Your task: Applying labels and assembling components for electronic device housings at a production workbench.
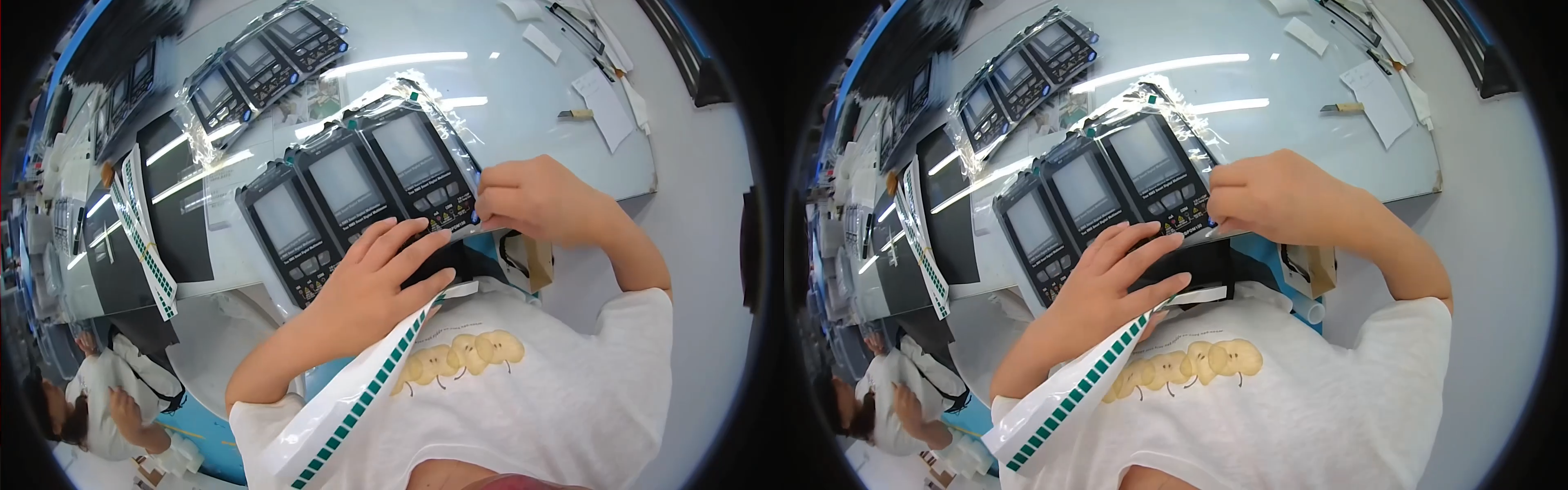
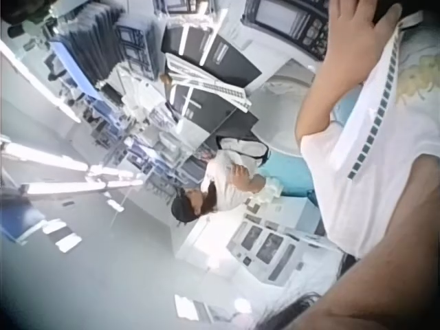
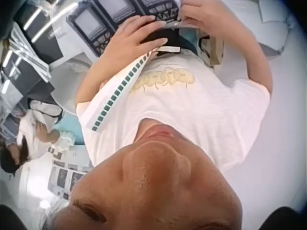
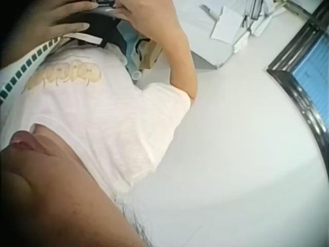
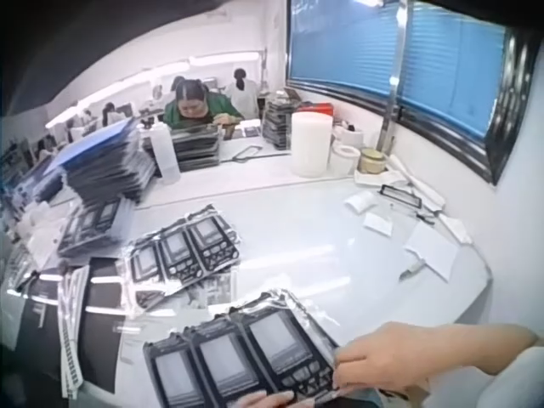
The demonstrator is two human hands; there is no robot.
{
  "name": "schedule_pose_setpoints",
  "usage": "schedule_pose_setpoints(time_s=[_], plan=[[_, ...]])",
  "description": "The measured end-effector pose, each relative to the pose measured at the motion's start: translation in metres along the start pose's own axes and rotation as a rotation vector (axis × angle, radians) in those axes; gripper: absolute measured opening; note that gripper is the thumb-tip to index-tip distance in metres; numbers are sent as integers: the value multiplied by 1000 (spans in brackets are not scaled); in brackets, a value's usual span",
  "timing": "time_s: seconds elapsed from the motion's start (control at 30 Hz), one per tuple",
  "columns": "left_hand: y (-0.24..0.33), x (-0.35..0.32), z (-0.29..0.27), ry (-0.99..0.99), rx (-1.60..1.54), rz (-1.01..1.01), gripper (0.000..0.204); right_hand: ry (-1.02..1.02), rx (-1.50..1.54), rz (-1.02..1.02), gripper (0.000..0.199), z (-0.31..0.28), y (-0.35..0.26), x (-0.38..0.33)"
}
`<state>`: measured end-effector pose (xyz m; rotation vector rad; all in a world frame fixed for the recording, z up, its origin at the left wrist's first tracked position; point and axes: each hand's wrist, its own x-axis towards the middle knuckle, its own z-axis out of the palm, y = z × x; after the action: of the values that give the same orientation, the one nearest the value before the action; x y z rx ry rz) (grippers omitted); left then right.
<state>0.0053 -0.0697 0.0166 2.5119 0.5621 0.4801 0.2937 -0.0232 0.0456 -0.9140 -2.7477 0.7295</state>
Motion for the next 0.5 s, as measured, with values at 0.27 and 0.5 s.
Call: schedule_pose_setpoints(time_s=[0.27,0.5], plan=[[9,10,18,205,121,-48,46,15,422,105,18,-13,-4,3],[10,7,37,307,234,-3,47,73,447,190,16,-13,-4,1]])
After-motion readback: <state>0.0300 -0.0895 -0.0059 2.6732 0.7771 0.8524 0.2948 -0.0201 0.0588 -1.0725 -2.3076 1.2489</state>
